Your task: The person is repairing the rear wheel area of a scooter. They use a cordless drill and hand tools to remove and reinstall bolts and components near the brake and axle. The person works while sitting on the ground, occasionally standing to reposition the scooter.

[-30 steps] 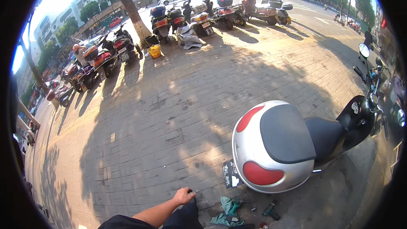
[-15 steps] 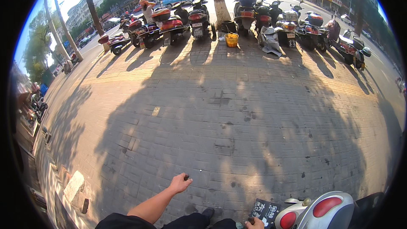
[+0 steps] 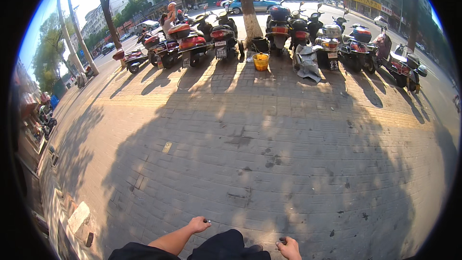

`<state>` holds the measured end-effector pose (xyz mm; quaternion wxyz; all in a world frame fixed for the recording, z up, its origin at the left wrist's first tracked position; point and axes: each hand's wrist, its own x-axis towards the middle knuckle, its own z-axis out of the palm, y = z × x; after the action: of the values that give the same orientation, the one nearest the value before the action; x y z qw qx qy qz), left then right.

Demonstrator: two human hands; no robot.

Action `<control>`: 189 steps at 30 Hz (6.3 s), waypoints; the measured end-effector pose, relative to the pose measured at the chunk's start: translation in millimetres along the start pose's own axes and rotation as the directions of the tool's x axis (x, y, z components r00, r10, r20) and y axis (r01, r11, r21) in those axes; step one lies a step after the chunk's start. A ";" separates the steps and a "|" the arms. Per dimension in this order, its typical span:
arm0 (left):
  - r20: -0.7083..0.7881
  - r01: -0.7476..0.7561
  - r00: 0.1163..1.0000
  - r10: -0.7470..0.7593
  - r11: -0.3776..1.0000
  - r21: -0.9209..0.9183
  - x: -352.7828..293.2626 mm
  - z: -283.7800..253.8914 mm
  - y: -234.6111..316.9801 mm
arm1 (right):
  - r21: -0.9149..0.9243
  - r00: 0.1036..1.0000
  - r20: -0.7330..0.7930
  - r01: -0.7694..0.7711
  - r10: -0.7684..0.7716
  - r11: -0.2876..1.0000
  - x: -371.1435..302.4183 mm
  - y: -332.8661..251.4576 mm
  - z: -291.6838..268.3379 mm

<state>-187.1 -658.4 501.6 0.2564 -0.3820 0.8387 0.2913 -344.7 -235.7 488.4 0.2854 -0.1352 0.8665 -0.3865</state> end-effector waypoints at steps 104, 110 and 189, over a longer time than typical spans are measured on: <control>0.849 -0.155 -0.087 -0.522 -0.834 -0.529 -164.9 536.0 618.9 | 0.148 -0.105 0.886 0.987 0.452 -0.062 150.3 -136.8 20.4; 0.972 -0.394 0.018 -0.233 -0.896 -0.207 -166.3 489.1 595.7 | 0.183 -0.093 0.832 0.977 0.547 -0.113 78.5 -172.5 128.0; 0.600 0.054 0.594 0.536 0.718 -0.694 -69.6 844.6 94.0 | 0.661 0.189 -0.500 0.714 0.845 0.231 -190.9 641.7 336.2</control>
<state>-45.9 4.6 -15.6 0.3938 -0.1559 0.5362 0.7301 0.7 78.4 -97.5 -0.3053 0.4187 0.3540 -0.7786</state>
